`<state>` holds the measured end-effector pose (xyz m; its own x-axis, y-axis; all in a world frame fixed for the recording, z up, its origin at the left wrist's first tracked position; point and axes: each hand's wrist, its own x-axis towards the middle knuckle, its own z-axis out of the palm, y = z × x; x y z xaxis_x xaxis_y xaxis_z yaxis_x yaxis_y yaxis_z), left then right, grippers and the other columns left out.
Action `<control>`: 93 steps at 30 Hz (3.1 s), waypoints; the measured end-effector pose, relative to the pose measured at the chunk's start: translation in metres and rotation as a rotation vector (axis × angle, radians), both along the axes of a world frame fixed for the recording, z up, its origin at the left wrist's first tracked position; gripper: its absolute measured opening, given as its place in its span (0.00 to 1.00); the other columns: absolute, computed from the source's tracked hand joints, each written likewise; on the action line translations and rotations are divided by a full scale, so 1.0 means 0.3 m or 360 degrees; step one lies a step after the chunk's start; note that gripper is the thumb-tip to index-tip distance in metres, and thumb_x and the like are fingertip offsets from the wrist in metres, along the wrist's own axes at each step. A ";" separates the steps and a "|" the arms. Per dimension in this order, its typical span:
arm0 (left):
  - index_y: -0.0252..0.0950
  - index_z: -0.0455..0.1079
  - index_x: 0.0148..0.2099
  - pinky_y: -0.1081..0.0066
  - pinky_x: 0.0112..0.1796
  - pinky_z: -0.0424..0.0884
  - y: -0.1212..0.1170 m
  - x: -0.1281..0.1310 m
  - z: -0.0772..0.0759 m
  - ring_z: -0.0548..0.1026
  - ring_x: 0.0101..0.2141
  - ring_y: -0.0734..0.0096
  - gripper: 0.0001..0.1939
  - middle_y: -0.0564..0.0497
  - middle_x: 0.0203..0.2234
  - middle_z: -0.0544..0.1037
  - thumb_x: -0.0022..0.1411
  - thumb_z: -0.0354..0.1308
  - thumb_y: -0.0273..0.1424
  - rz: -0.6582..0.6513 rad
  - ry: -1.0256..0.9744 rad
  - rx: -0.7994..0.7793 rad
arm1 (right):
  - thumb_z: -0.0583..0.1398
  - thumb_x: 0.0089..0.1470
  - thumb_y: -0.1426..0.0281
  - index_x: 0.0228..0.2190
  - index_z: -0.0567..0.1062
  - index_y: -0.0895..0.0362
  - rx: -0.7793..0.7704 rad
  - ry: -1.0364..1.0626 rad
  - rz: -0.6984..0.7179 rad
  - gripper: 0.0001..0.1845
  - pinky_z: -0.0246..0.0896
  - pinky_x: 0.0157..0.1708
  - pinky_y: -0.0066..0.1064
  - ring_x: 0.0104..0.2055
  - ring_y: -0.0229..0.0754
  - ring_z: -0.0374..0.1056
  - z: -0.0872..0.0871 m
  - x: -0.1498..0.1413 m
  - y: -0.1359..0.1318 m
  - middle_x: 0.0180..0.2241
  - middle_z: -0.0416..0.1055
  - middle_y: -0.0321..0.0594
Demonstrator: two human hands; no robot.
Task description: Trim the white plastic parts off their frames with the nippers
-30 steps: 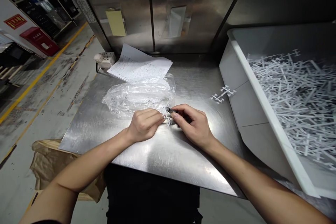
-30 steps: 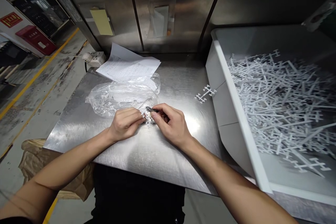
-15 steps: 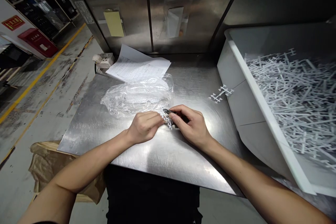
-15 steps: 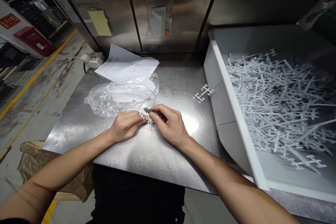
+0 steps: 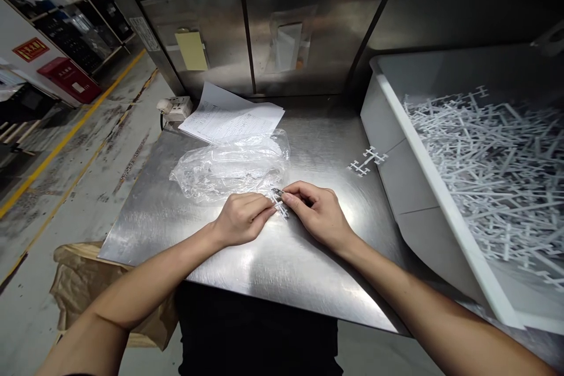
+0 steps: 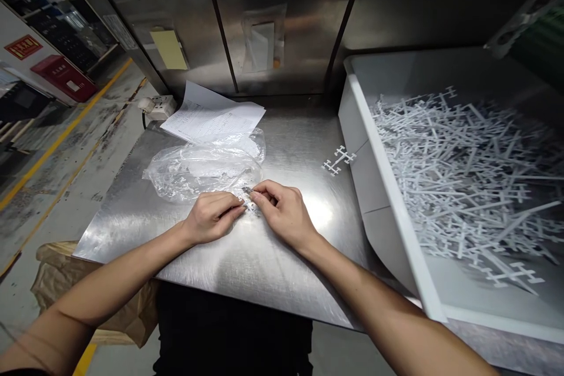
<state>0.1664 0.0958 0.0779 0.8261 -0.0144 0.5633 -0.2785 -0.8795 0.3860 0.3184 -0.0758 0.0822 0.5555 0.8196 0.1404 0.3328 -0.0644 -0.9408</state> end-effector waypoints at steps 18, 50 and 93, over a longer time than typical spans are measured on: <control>0.37 0.74 0.41 0.70 0.31 0.71 0.006 0.002 -0.001 0.78 0.28 0.70 0.10 0.52 0.27 0.79 0.79 0.56 0.27 0.0011 0.0014 -0.0009 | 0.65 0.69 0.62 0.41 0.83 0.53 0.0098 -0.0095 0.0045 0.08 0.64 0.30 0.34 0.28 0.41 0.70 0.030 -0.025 -0.017 0.28 0.78 0.36; 0.37 0.69 0.37 0.66 0.30 0.65 -0.017 0.001 0.001 0.71 0.27 0.68 0.12 0.52 0.26 0.74 0.74 0.53 0.20 0.0046 -0.0162 0.0493 | 0.66 0.69 0.61 0.39 0.83 0.55 0.0067 0.0005 -0.0017 0.10 0.60 0.28 0.33 0.26 0.39 0.66 0.017 -0.053 -0.019 0.25 0.72 0.33; 0.37 0.71 0.38 0.64 0.28 0.65 -0.024 -0.004 0.017 0.71 0.27 0.68 0.10 0.53 0.25 0.73 0.73 0.56 0.21 0.0018 -0.0148 0.0667 | 0.69 0.63 0.56 0.31 0.82 0.57 -0.0027 0.0558 0.0129 0.17 0.45 0.24 0.32 0.23 0.35 0.53 0.051 -0.012 -0.004 0.20 0.63 0.29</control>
